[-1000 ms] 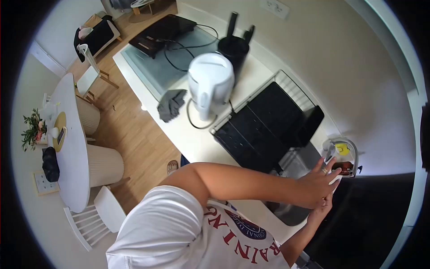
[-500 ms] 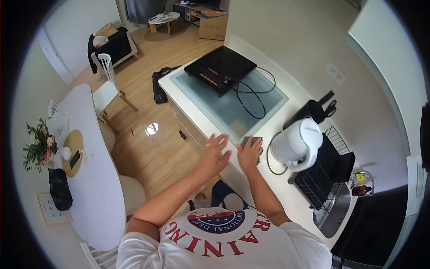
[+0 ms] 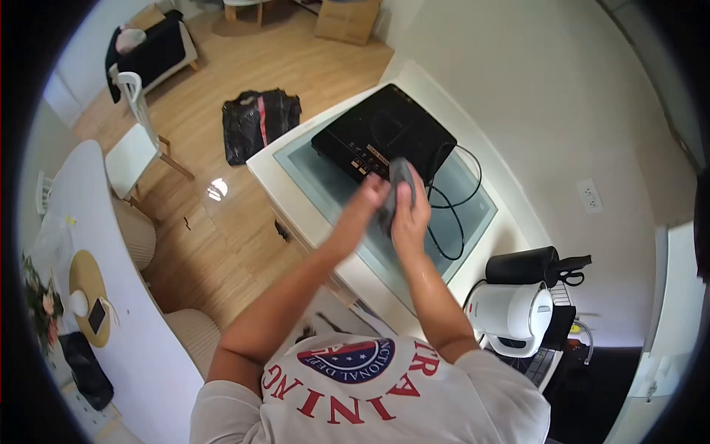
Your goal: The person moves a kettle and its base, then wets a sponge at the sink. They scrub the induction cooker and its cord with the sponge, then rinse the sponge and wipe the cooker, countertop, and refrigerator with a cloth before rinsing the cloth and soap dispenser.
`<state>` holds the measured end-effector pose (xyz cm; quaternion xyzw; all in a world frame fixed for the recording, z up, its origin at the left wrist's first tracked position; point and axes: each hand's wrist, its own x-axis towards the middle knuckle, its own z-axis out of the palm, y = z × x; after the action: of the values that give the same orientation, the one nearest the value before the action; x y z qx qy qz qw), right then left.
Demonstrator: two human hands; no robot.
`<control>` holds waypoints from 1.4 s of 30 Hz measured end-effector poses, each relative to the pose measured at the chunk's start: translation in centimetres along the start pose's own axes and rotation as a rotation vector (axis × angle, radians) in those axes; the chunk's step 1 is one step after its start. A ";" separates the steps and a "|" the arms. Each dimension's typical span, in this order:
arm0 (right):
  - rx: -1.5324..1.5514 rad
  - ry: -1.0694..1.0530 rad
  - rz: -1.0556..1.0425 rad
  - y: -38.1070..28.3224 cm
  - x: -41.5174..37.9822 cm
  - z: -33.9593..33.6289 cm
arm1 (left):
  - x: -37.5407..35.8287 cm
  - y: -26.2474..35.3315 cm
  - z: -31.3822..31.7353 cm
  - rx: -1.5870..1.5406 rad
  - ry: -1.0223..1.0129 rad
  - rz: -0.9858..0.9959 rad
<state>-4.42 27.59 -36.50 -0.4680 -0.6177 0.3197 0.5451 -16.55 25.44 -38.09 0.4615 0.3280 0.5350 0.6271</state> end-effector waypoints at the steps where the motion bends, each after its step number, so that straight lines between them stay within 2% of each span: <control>1: -0.117 -0.034 -0.139 0.8 2.1 0.8 | 1.9 -0.7 -3.5 0.050 0.046 0.034; 3: -0.435 -0.219 -0.270 3.5 5.5 3.7 | 5.4 -2.6 -9.1 0.558 0.476 0.160; 5: -0.726 -0.339 -0.377 9.1 7.1 7.8 | 8.5 -4.2 -12.9 0.609 0.553 0.171; 6: -0.736 -0.337 -0.368 9.5 8.3 9.1 | 10.1 -4.3 -13.8 0.602 0.544 0.165; 8: -0.871 -0.521 -0.229 10.1 10.2 10.7 | 12.7 -4.4 -14.7 0.545 0.482 0.014; 9: -0.880 -0.511 -0.204 10.3 11.2 10.8 | 13.9 -4.3 -14.9 0.542 0.459 0.001; 12: -0.974 -0.458 -0.177 11.9 15.4 10.7 | 17.8 -4.4 -16.0 0.547 0.342 -0.095; 16: -1.014 -0.338 -0.041 15.3 21.0 9.2 | 21.2 -5.4 -16.5 0.455 0.177 -0.178; 19: -1.111 -0.235 0.094 18.0 24.7 7.5 | 22.9 -5.1 -17.0 0.776 -0.105 -0.207; 20: -1.135 -0.208 0.145 18.6 25.7 6.8 | 23.6 -6.7 -17.9 0.806 -0.154 -0.129; 23: -1.220 -0.053 0.244 20.6 27.0 3.0 | 24.1 -7.9 -17.8 0.883 -0.174 -0.053; 24: -1.212 -0.005 0.325 20.8 26.9 1.6 | 24.1 -8.3 -17.6 0.905 -0.122 0.074; 25: -1.220 0.004 0.345 20.7 26.3 0.1 | 23.8 -8.4 -17.5 0.897 -0.143 0.069; 27: -1.255 0.105 0.497 20.6 25.1 -2.8 | 24.0 -6.5 -17.0 0.874 -0.163 -0.232; 29: -1.317 0.159 0.578 20.0 23.0 -5.4 | 23.9 -6.7 -16.6 0.887 -0.195 -0.262; 31: -1.375 0.216 0.668 19.0 20.7 -7.1 | 23.6 -7.6 -16.8 0.759 -0.134 -0.115; 33: -1.330 0.392 0.810 18.4 18.6 -8.6 | 23.5 -7.5 -16.7 0.787 -0.127 -0.049; 34: -1.196 0.571 0.610 20.9 17.2 -10.4 | 23.7 -7.2 -16.8 0.825 -0.141 -0.121; 35: -1.201 0.584 0.615 20.5 16.9 -11.1 | 23.5 -7.2 -16.5 0.863 -0.151 -0.191; 37: -1.082 0.550 0.858 19.1 16.8 -11.2 | 23.4 -7.1 -16.5 0.837 -0.163 -0.170; 38: -1.167 0.591 0.784 19.7 16.5 -11.7 | 23.0 -7.1 -16.8 0.856 -0.182 -0.173; 40: -1.206 0.601 0.799 18.9 16.3 -13.2 | 21.9 -6.6 -17.0 0.877 -0.219 -0.179; 42: -1.198 0.613 0.788 15.0 16.3 -12.9 | 20.2 -6.0 -16.4 0.843 -0.178 -0.138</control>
<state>12.09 46.56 -41.40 -0.9351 -0.2949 -0.0417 0.1921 -24.96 48.82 -47.87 0.6983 0.4925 0.2695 0.4441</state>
